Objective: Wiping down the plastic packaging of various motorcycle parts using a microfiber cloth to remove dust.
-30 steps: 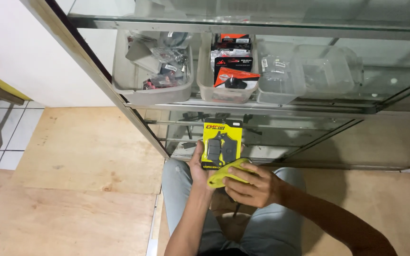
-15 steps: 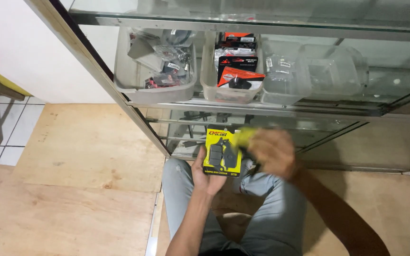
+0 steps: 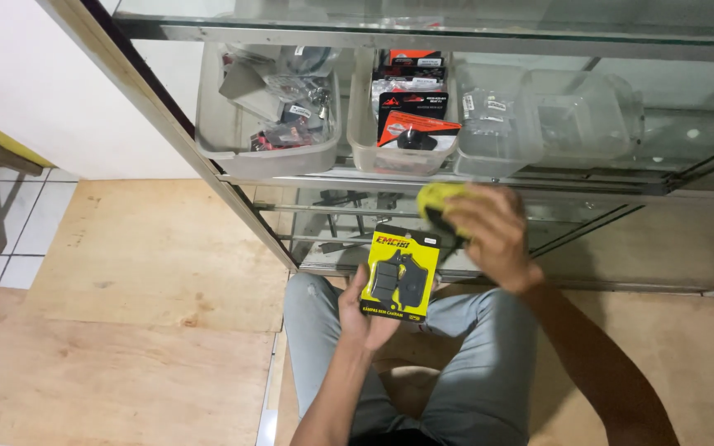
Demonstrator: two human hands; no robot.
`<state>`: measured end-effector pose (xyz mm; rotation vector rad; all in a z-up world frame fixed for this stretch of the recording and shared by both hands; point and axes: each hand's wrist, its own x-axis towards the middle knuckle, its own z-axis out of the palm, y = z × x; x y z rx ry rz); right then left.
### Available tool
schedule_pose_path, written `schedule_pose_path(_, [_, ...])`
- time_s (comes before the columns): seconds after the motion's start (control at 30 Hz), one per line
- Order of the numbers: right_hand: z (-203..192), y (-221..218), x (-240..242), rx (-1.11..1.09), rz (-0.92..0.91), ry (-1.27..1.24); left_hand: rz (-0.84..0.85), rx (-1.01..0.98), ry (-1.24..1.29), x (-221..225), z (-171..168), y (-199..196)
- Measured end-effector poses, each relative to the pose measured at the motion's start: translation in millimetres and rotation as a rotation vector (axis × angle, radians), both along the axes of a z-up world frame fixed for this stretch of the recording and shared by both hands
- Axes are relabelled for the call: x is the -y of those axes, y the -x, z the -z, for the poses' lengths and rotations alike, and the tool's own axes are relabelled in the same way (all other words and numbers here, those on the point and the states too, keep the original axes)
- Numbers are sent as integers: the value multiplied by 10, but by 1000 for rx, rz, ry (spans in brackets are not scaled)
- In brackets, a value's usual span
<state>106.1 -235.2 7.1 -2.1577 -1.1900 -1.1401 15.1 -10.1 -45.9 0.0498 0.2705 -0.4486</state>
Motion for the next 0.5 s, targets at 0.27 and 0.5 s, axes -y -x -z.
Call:
schedule_pose_path(0.27, [50,751,-542,-44,-277,-1,-12,-75,6,-93,736,-198])
schedule_pose_path(0.5, [221,485,-489,-33,-257,-9,-18,-5,-6,24,665,-22])
